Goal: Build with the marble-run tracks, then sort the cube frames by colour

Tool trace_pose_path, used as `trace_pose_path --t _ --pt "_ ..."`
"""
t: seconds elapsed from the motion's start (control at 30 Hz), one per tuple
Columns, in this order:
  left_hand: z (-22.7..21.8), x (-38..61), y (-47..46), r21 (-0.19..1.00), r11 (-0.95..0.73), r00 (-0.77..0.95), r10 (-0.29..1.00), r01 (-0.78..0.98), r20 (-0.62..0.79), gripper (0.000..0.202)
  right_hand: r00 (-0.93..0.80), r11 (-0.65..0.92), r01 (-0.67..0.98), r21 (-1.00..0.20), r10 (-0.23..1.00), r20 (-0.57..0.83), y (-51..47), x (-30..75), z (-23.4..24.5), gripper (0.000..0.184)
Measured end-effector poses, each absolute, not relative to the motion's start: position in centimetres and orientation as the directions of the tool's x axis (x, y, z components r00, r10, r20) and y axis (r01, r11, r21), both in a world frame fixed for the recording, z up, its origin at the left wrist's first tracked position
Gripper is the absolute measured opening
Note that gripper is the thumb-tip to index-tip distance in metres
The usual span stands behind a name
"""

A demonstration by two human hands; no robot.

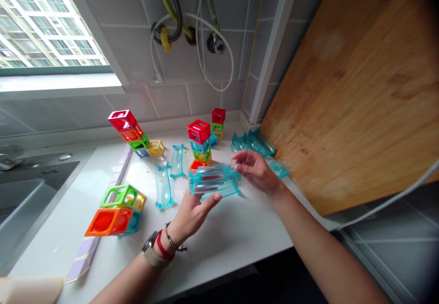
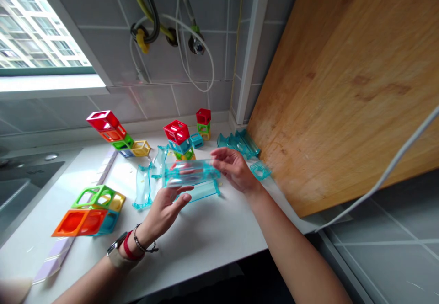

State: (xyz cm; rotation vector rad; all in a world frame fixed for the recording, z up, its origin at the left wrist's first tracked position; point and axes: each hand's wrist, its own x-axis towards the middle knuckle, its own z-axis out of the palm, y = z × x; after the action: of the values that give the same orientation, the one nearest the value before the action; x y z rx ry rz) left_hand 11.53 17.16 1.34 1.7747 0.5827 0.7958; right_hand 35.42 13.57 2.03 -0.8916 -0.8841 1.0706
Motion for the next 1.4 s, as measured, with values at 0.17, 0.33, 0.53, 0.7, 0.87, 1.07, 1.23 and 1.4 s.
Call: trace_pose_path --t 0.17,0.33,0.53,0.7,0.87,1.07,1.23,1.4 --pt "0.7 11.8 17.3 0.978 -0.051 0.578 0.800 -0.200 0.160 0.043 0.023 0.210 -0.120 -0.970 0.978 0.209 13.6 34.3 2.0 0.029" --pt "1.0 11.7 17.1 0.940 -0.005 0.562 0.800 -0.341 0.208 0.033 0.116 0.207 -0.194 -0.959 0.976 0.187 13.7 34.5 1.8 0.025" --pt "3.0 11.0 16.8 0.869 -0.486 0.338 0.806 -0.091 0.486 0.020 0.327 0.196 -0.441 -0.876 0.944 0.047 14.0 35.5 1.4 0.035" --pt "3.2 9.4 20.6 0.592 -0.737 0.219 0.668 0.326 0.711 0.037 0.099 0.116 -0.360 -0.926 0.991 0.085 14.0 34.8 1.3 0.029" --pt "1.7 7.6 24.5 0.382 -0.639 0.410 0.744 0.668 0.528 0.057 -0.114 0.072 -0.139 -0.988 0.990 0.088 13.9 32.8 0.6 0.027" --pt "-0.2 7.0 25.4 0.307 -0.549 0.453 0.828 0.778 0.331 0.082 -0.102 0.152 0.018 -0.988 0.984 0.149 14.2 31.5 -0.5 0.025" --pt "0.4 7.8 24.4 0.414 -0.539 0.470 0.843 0.734 0.263 0.115 0.033 0.146 0.070 -0.987 0.988 0.148 14.7 31.6 -1.2 0.026" --pt "1.7 8.5 23.0 0.488 -0.596 0.492 0.803 0.638 0.336 0.111 0.235 0.137 -0.063 -0.989 0.965 0.119 15.3 31.6 -1.6 0.043"
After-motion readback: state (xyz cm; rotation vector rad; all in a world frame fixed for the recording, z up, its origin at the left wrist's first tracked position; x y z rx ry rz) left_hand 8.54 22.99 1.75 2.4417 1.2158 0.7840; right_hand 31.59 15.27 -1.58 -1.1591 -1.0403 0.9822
